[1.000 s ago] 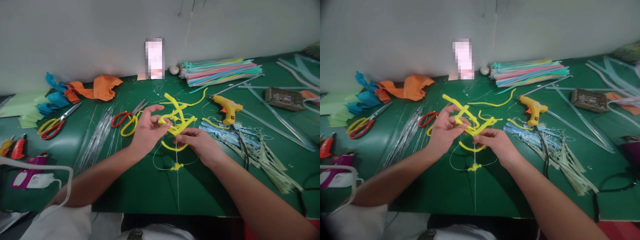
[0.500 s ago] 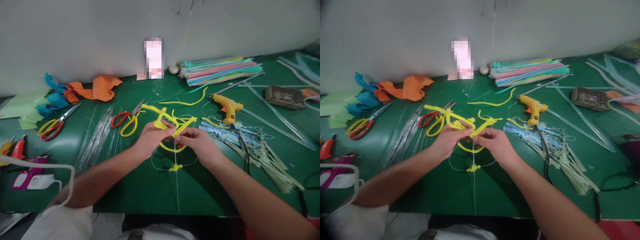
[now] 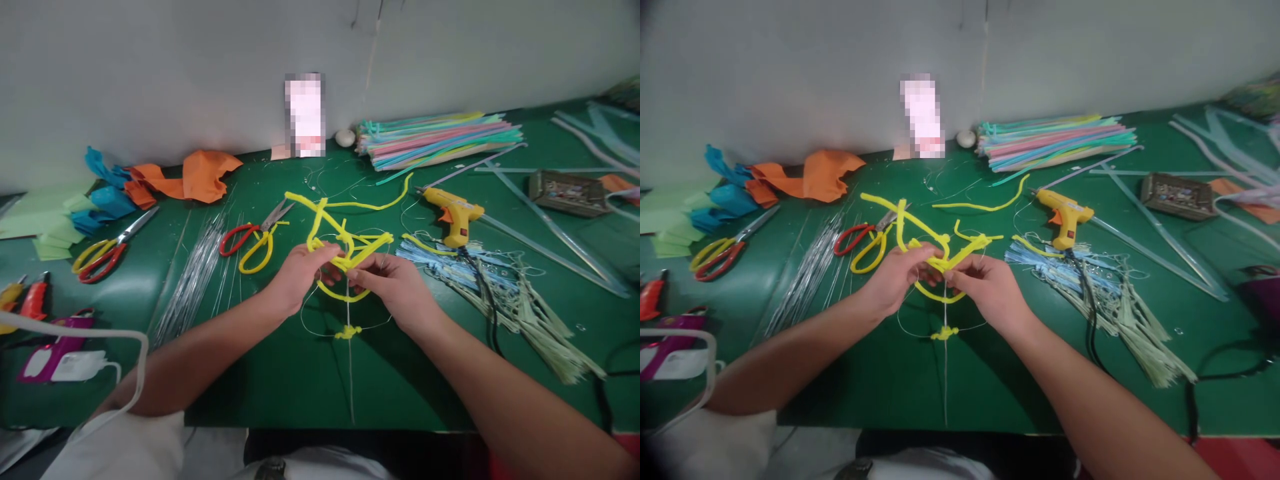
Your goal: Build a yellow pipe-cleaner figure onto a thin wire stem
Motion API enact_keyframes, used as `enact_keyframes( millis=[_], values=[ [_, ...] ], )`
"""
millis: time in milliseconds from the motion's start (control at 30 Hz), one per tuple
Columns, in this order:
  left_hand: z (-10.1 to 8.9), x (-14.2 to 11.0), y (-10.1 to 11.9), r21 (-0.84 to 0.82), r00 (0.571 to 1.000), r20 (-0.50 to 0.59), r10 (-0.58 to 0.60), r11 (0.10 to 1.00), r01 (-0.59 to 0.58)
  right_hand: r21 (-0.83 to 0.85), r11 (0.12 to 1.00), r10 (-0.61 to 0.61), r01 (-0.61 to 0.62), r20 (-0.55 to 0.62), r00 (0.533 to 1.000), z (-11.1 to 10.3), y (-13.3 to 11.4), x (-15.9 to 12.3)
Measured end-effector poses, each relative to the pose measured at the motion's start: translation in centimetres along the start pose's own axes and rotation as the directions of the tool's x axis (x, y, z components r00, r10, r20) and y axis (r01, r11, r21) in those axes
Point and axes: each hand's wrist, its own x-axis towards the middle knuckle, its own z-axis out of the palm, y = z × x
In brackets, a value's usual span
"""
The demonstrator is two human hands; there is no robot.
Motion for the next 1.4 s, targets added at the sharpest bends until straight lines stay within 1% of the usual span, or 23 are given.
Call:
enact_keyframes(
  millis=[133, 333, 500, 633, 733, 833, 933, 1100, 1200, 1400],
  values=[
    [0.0, 0.1, -0.1, 0.011, 0.999, -0.022, -0.042, 0.999, 0.042, 0.009, 1.0, -0.001, 0.001, 0.008, 1.0, 0.1, -0.1, -0.1],
    [-0.2, 0.1, -0.5, 0.062, 1.0, 0.017, 0.008, 0.998, -0.009, 0.049, 0.999, -0.001, -0.001, 0.036, 0.999, 0.2, 0.1, 0.0],
    [-0.3, 0.2, -0.9, 0.006, 1.0, -0.024, 0.007, 1.0, -0.007, 0.055, 0.998, -0.001, -0.002, 0.044, 0.999, 0.2, 0.2, 0.1],
    [-0.4, 0.3, -0.9, 0.042, 1.0, 0.006, 0.019, 0.999, -0.019, 0.054, 0.999, -0.001, -0.001, 0.043, 0.999, 0.2, 0.1, 0.1],
    [-0.4, 0.3, -0.7, 0.017, 0.999, 0.01, 0.031, 0.999, -0.031, 0.028, 1.0, 0.009, -0.01, 0.038, 0.999, 0.2, 0.1, 0.0],
    [-0.3, 0.3, -0.5, 0.022, 1.0, 0.015, 0.013, 1.0, -0.014, -0.026, 1.0, 0.009, -0.009, 0.018, 1.0, 0.2, 0.2, -0.1],
    [-0.2, 0.3, -0.5, 0.019, 1.0, 0.014, 0.008, 1.0, -0.008, -0.037, 0.999, 0.002, -0.001, 0.021, 1.0, 0.0, 0.3, -0.1],
    [-0.2, 0.4, -0.6, 0.043, 0.997, -0.011, 0.074, 0.996, -0.073, -0.095, 0.995, 0.013, -0.011, 0.026, 1.0, 0.0, -0.1, -0.1],
    [-0.2, 0.4, -0.7, 0.05, 0.996, -0.005, 0.094, 0.994, -0.093, -0.108, 0.994, -0.009, 0.011, 0.025, 1.0, 0.0, -0.5, -0.1],
    [-0.3, 0.4, -0.7, 0.034, 0.996, 0.019, 0.082, 0.996, -0.083, -0.167, 0.985, -0.057, 0.05, -0.033, 0.998, -0.5, -0.5, -0.2]
  ],
)
